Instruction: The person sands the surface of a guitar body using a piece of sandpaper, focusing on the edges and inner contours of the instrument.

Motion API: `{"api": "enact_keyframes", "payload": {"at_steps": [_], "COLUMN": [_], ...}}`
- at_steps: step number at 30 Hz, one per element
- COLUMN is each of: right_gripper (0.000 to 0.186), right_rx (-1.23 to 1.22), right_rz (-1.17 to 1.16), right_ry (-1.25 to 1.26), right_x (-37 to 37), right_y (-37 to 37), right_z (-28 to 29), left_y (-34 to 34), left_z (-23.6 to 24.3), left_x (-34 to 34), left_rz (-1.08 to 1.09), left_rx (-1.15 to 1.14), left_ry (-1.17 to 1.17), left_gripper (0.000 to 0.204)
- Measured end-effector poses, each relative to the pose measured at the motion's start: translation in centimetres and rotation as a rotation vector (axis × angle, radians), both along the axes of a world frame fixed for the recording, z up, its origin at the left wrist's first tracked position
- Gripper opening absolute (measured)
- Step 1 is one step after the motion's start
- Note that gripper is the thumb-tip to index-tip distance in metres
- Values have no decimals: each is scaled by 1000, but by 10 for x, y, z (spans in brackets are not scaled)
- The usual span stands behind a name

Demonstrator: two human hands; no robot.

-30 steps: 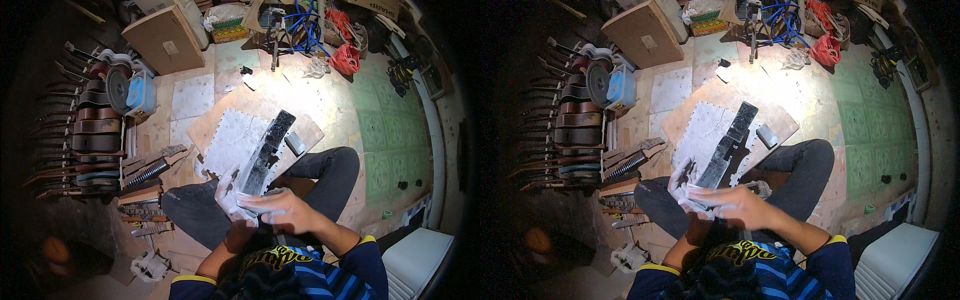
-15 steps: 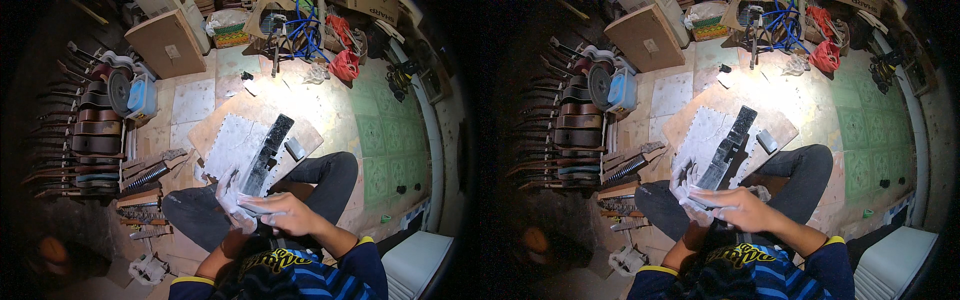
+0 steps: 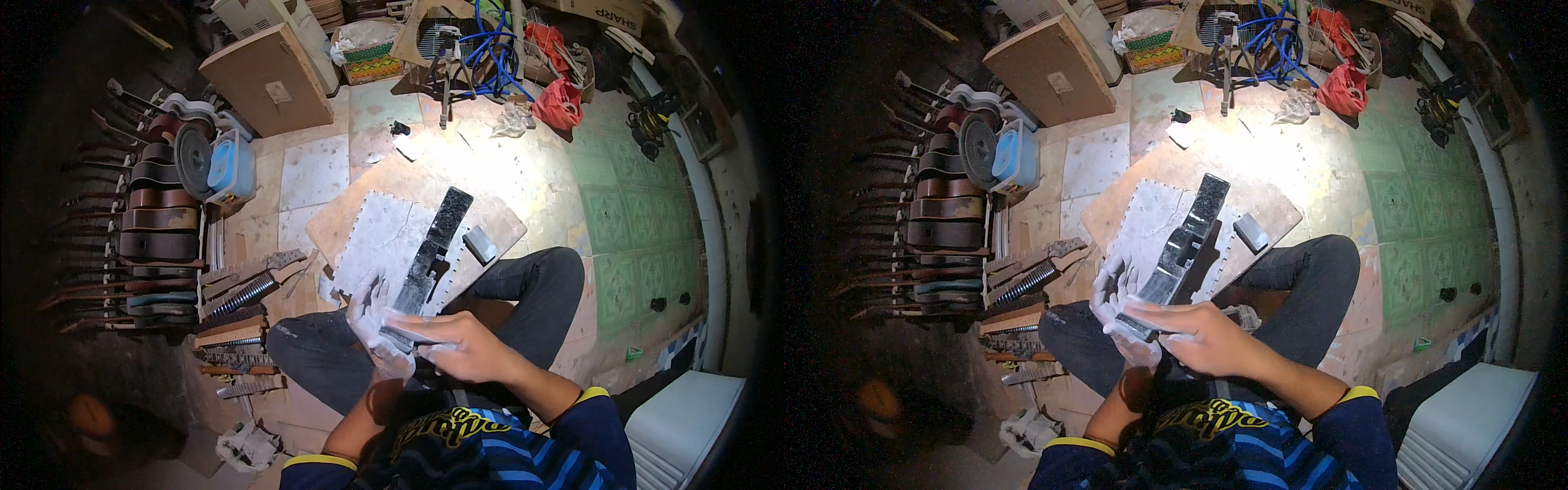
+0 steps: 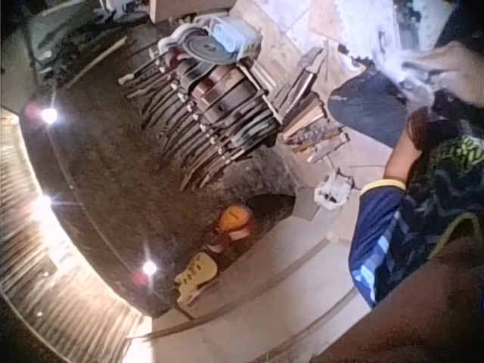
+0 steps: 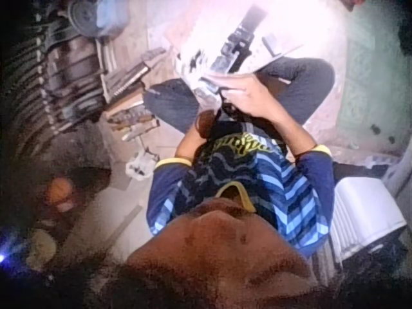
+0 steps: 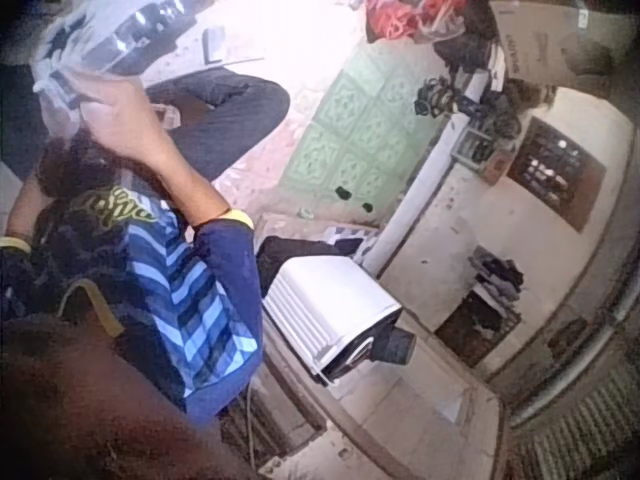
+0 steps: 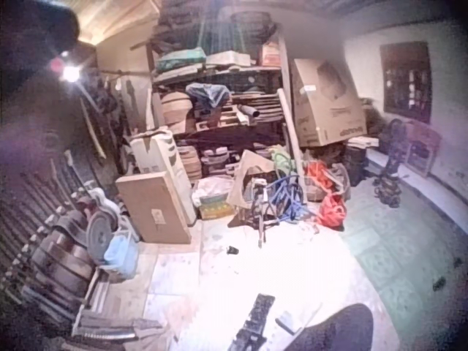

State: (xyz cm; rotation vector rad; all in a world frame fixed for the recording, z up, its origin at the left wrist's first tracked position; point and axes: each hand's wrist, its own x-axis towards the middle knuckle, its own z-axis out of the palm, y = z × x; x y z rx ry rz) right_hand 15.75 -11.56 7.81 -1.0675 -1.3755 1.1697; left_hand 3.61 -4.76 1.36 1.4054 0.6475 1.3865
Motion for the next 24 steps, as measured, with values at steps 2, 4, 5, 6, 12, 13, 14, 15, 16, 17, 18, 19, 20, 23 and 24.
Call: {"api": "enact_keyframes", "payload": {"at_steps": [2, 4, 5, 6, 12, 13, 14, 15, 16, 17, 18, 19, 20, 23, 24], "right_gripper": [62, 57, 57, 54, 47, 47, 50, 53, 62, 62, 64, 66, 69, 70, 70], "right_rx": [11, -28, -20, 9, 51, 48, 65, 82, 145, 140, 152, 164, 230, 185, 183], "right_rz": [-72, -147, -140, -233, -273, -262, -194, -127, -83, -80, -46, -12, -25, 65, 58], "right_ry": [-138, -369, -368, -308, -204, -207, -213, -218, -275, -277, -396, -514, -557, -697, -761], "right_x": [18, 30, 30, 30, 26, 24, 21, 19, 17, 14, 9, 6, 5, 18, 17], "right_y": [6, 9, 8, 6, -19, -21, -24, -25, -22, -18, -12, -7, -4, -17, -20], "right_z": [-42, -37, -28, -21, -5, -3, 1, 5, 7, 11, 16, 20, 25, 42, 46], "left_y": [-3, -5, -6, -7, 4, 5, 8, 9, 9, 7, 6, 4, 4, 5, 7], "left_z": [2, 8, 11, 13, -10, -16, -20, -24, -28, -30, -33, -35, -36, -37, -37], "left_x": [6, 8, 8, 7, -6, -7, -9, -10, -7, -5, -3, -1, -2, -1, 0], "left_rz": [21, 68, 87, 104, -65, -54, -94, -135, -145, -142, -153, -163, -168, -194, -212], "left_rx": [-19, -34, -39, -48, -99, -104, -66, -28, -37, -42, -41, -40, -35, -7, 13], "left_ry": [-3, -8, -2, 7, -98, -101, -113, -125, -182, -184, -200, -215, -227, -284, -311], "left_gripper": [69, 69, 69, 69, 73, 73, 73, 73, 76, 76, 70, 65, 60, 48, 46]}}
